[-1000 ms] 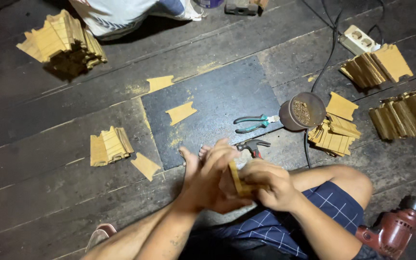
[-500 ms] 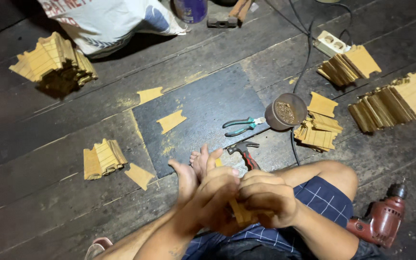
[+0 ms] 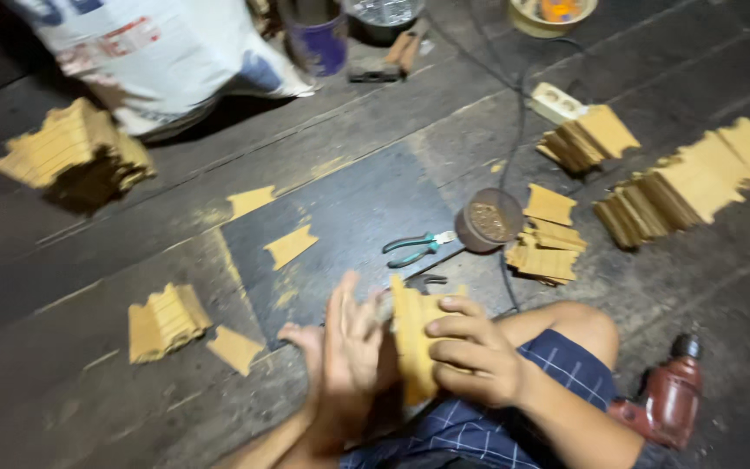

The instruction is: The person assembles small wooden boxes by joining pre-cut pieces together, using a hammer to secure them and pliers to adjust small metal components.

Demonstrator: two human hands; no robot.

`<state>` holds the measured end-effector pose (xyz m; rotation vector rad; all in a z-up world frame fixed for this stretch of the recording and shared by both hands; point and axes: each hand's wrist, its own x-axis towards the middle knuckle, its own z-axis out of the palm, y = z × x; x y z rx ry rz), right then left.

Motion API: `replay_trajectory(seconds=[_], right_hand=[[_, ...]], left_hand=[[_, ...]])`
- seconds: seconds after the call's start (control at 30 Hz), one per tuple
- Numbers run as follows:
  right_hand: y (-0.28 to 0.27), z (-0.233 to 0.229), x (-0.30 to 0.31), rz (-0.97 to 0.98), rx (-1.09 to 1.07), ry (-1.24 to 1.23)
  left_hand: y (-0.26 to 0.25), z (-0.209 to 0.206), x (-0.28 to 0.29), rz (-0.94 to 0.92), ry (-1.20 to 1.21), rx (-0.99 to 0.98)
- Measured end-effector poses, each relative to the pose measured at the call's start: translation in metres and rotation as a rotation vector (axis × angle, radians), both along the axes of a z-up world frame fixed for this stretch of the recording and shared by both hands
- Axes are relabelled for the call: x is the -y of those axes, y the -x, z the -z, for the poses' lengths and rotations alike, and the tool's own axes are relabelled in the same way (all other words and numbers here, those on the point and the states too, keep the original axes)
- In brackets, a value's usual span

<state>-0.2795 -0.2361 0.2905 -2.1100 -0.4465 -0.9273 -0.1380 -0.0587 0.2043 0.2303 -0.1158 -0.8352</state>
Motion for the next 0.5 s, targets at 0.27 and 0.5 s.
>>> replay_trajectory(seconds=[0.27,0.5], right_hand=[[-0.023,0.026,0.005,0.121,0.070,0.411],[0.003,0.107,0.228,0.727,-0.365,0.015]], left_hand=[[0.005,-0.030,-0.018,0.353,-0.051,0.214],[-0.043,0.002,-0.039,0.023,-0.403,0.339]])
